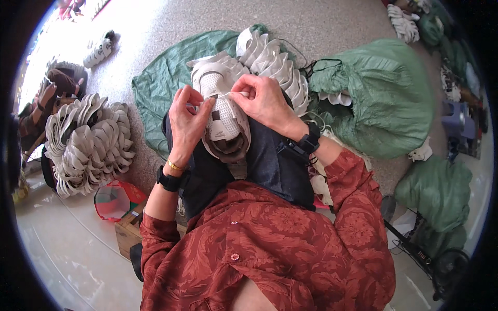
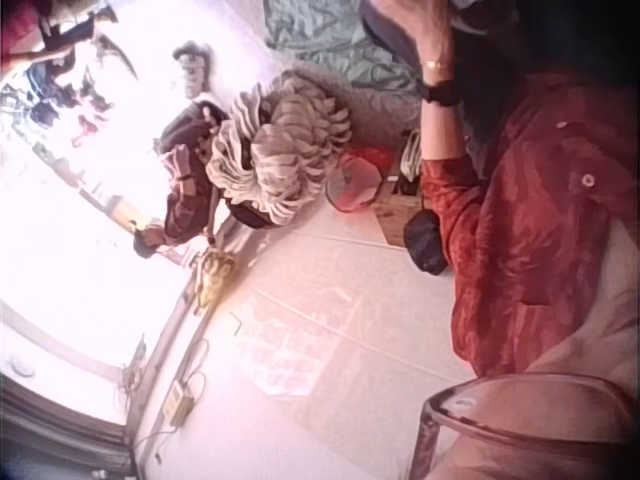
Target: Lacing white shoe uppers in a manufacturing environment.
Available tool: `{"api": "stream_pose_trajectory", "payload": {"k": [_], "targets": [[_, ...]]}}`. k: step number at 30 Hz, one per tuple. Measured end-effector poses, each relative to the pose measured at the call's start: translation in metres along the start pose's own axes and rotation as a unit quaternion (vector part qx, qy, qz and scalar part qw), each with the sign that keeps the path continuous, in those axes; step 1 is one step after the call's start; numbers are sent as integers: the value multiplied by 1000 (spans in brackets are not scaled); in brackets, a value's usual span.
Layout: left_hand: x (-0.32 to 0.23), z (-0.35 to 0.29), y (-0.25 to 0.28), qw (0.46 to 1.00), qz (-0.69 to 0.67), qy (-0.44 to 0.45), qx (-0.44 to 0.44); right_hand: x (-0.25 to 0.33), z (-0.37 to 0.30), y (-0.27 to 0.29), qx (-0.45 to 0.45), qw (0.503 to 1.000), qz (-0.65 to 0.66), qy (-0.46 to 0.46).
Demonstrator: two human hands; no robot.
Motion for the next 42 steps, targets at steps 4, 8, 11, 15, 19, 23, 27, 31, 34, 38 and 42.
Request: {"api": "stream_pose_trajectory", "payload": {"k": [4,8,11,15,19,23,27,31,34,38,42], "targets": [[-1,2,-4,1000,11,2,-8,-2,2,-2,-10,1000,14,3],[1,4,-6,1000,3,5,-5,-5,5,-3,-13,999,30,-14],[3,5,-5,1000,-17,19,6,-3,7,-3,-14,1000,15,-12],[5,5,-4,999,-35,17,11,5,7,-1,-11,1000,-1,-8],[6,4,-4,1000,-20,7,14,6,7,0,-4,1000,-1,-4],[7,6,-3,999,-37,12,17,7,8,1,2,1000,2,5],[6,5,-3,999,-42,15,16,9,6,0,-3,1000,5,4],[6,5,-3,999,-42,18,17,14,5,-3,-12,1000,-12,21],[7,5,-4,999,-45,10,12,12,6,-6,-7,1000,-3,21],[8,5,-3,999,-42,5,14,10,8,-6,1,1000,9,0],[11,5,-4,999,-45,0,15,8,16,-17,-5,998,68,1]]}}
Point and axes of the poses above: each hand's wrist, its own z-axis towards the middle knuckle, its own y-axis out of the back of the hand, x = y × z, the point moved 1 cm from there along z, towards the middle knuckle, and after that the axes turned 15 degrees about x, right-handed, at the moved point
